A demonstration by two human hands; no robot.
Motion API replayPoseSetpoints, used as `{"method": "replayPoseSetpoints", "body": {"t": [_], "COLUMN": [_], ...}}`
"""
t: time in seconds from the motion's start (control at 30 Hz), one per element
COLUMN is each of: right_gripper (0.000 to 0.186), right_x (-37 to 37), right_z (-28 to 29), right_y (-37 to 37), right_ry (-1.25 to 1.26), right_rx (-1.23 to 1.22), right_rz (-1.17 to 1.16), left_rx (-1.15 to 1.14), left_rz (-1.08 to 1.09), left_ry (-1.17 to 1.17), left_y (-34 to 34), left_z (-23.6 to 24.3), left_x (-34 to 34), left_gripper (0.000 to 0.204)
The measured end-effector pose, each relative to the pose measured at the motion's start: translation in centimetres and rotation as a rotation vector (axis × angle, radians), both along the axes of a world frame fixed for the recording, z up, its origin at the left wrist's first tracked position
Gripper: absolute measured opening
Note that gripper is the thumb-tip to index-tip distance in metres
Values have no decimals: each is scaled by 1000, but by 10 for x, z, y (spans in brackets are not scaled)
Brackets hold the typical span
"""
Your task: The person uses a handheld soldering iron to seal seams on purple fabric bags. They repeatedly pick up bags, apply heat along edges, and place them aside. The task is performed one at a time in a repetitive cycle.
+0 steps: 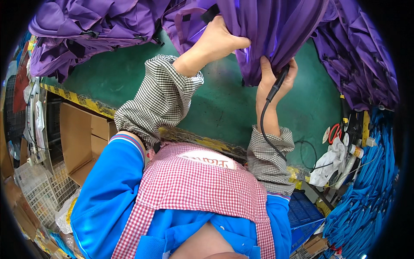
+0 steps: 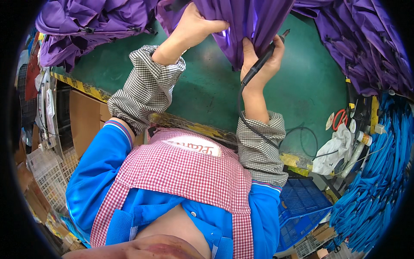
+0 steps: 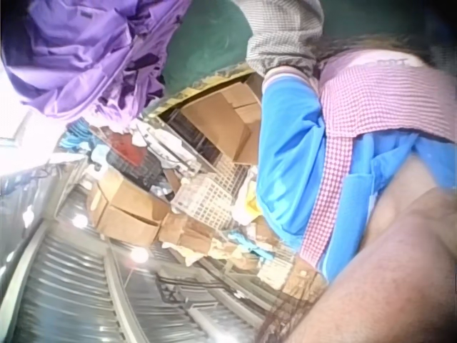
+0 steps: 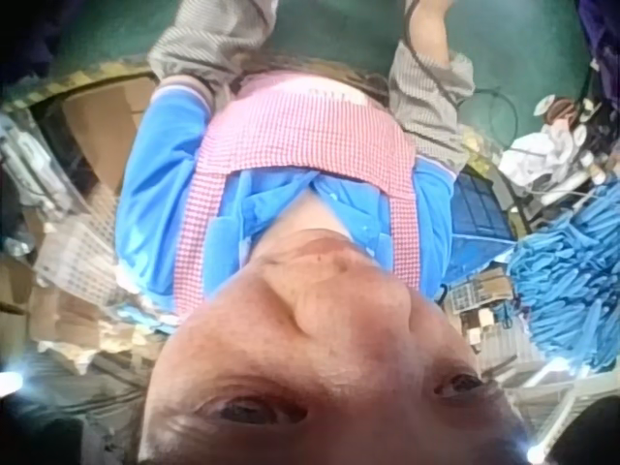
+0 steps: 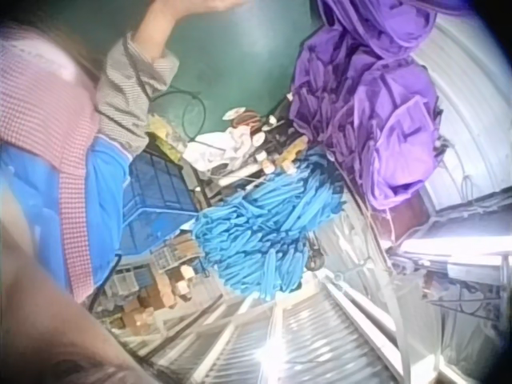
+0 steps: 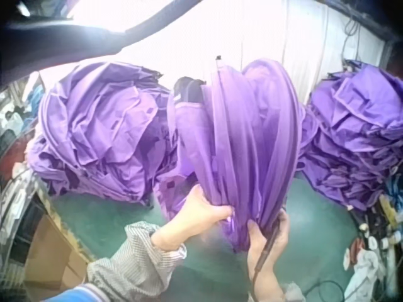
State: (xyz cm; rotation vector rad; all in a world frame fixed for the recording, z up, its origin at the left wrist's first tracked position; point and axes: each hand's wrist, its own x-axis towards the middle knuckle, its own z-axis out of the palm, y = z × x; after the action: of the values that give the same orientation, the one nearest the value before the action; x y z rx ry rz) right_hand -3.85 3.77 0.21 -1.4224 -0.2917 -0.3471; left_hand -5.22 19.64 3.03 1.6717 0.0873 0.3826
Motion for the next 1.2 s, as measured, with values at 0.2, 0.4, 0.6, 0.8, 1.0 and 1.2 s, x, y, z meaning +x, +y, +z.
{"method": "replayPoseSetpoints", "body": {"t": [0.2, 0.4, 0.6, 0.8, 1.0, 1.2], "right_gripper": [44, 45, 47, 40, 14, 11], "right_x": [-1, -3, 4, -44, -40, -28], "right_z": [8, 6, 8, 36, 29, 23], "right_y": [9, 10, -31, -62, -52, -43], "right_ry": [54, 75, -440, -597, -738, -787], "right_rx": [121, 161, -594, -324, -460, -494], "right_rz": [25, -18, -194, -93, 58, 62], "left_rx": [-471, -130, -75, -44, -37, -59], "left_rz": [-26, 54, 122, 69, 32, 1], "left_ry": [-135, -32, -56, -80, -72, -69], "left_y": [-26, -33, -27, -14, -14, -14], "left_z": [-20, 2, 3, 5, 5, -2], "left_x": [10, -2, -1, 5, 8, 12], "left_gripper": [24, 35, 33, 31, 30, 28]}}
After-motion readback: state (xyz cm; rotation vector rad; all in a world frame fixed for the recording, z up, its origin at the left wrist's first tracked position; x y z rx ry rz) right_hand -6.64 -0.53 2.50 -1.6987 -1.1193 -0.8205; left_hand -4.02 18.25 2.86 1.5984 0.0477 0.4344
